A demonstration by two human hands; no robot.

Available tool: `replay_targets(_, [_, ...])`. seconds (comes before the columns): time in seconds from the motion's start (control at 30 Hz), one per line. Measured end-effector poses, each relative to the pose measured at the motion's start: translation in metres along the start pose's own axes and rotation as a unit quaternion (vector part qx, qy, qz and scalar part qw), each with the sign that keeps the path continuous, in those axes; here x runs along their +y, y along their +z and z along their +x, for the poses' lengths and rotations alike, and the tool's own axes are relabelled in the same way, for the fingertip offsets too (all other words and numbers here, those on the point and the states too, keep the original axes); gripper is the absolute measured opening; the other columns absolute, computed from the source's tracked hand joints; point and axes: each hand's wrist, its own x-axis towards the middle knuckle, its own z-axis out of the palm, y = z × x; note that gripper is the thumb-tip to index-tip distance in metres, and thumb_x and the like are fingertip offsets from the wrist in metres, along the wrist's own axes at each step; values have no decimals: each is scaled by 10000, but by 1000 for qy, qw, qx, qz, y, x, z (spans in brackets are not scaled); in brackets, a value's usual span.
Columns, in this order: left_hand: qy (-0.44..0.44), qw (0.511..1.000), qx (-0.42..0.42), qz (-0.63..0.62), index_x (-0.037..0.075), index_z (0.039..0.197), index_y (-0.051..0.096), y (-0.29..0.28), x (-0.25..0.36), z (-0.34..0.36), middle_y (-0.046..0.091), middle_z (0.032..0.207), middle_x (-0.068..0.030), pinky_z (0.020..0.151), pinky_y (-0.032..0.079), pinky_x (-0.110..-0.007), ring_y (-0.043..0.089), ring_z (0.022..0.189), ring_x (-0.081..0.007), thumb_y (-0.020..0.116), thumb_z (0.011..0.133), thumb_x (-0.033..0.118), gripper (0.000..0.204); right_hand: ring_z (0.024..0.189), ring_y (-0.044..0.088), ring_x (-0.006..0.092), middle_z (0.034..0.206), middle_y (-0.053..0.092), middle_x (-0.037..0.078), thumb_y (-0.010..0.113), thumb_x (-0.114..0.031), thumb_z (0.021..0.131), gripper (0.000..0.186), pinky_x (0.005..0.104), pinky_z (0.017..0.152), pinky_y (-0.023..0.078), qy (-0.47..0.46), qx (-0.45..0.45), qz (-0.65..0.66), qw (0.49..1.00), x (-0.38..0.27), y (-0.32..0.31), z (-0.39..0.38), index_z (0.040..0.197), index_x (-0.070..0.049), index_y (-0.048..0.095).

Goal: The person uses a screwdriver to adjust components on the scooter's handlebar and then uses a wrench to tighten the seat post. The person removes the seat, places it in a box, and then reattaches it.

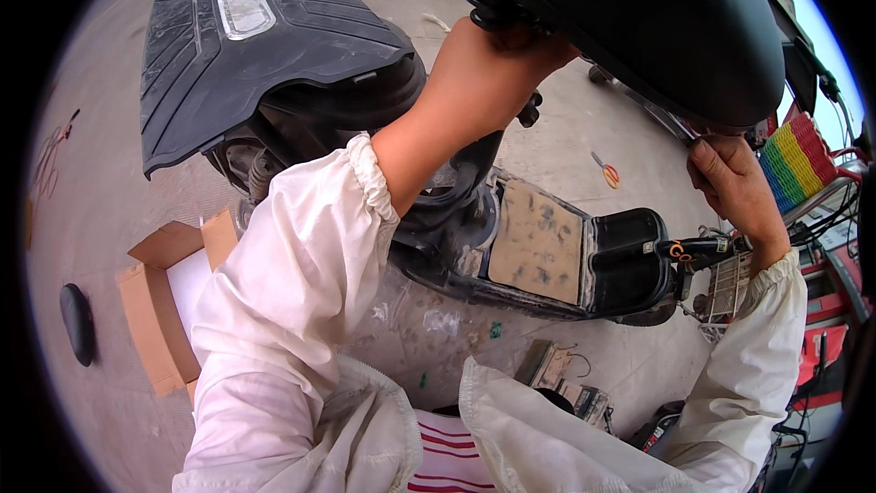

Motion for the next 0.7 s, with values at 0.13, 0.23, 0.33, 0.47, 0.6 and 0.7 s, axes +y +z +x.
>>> replay_targets(0.13, [12, 999, -6, -32, 12, 816, 624, 5, 1, -4, 571, 635, 4, 541, 399, -252, 485, 569, -67, 651, 807, 152, 143, 382, 348, 42, 514, 432, -30, 563, -468, 892, 480, 197, 370, 250, 91, -143, 100, 981, 20, 10, 6, 689, -37, 501])
replay_targets(0.23, [45, 999, -1, 11, 17, 783, 593, 0, 0, -5, 525, 585, 38, 451, 355, -223, 452, 494, -38, 648, 802, 119, 118, 394, 358, 40, 476, 410, -37, 579, -432, 894, 487, 207, 384, 262, 75, -109, 37, 991, 16, 21, 15, 599, -58, 481])
replay_targets(0.33, [148, 983, 25, 105, -10, 776, 598, 1, -10, -7, 569, 613, -18, 479, 394, -256, 514, 519, -107, 626, 784, 63, 78, 410, 364, 40, 457, 403, -42, 592, -400, 896, 498, 215, 400, 275, 57, -74, 56, 994, 23, 22, 12, 543, -67, 480])
replay_targets(0.47, [281, 931, 53, 227, -19, 796, 607, -2, -8, -7, 613, 675, -105, 541, 446, -316, 589, 606, -255, 614, 743, -2, 57, 427, 345, 30, 493, 405, -62, 591, -337, 911, 452, 215, 397, 274, 63, -66, 221, 971, 38, 70, 15, 564, -72, 479])
replay_targets(0.6, [271, 930, 12, 248, 21, 830, 629, 3, -15, -9, 612, 690, -101, 559, 459, -322, 602, 629, -266, 623, 733, 19, 97, 458, 414, 70, 533, 444, -4, 536, -379, 934, 460, 226, 421, 331, -22, -51, 457, 888, 40, 186, 47, 621, -44, 495])
replay_targets(0.7, [293, 902, -1, 318, 49, 877, 647, -3, -13, -5, 604, 734, -94, 624, 469, -331, 600, 691, -257, 629, 732, 46, 146, 481, 401, 64, 573, 436, -12, 562, -362, 922, 379, 220, 432, 331, -60, -6, 540, 839, 30, 222, 61, 745, -28, 533])
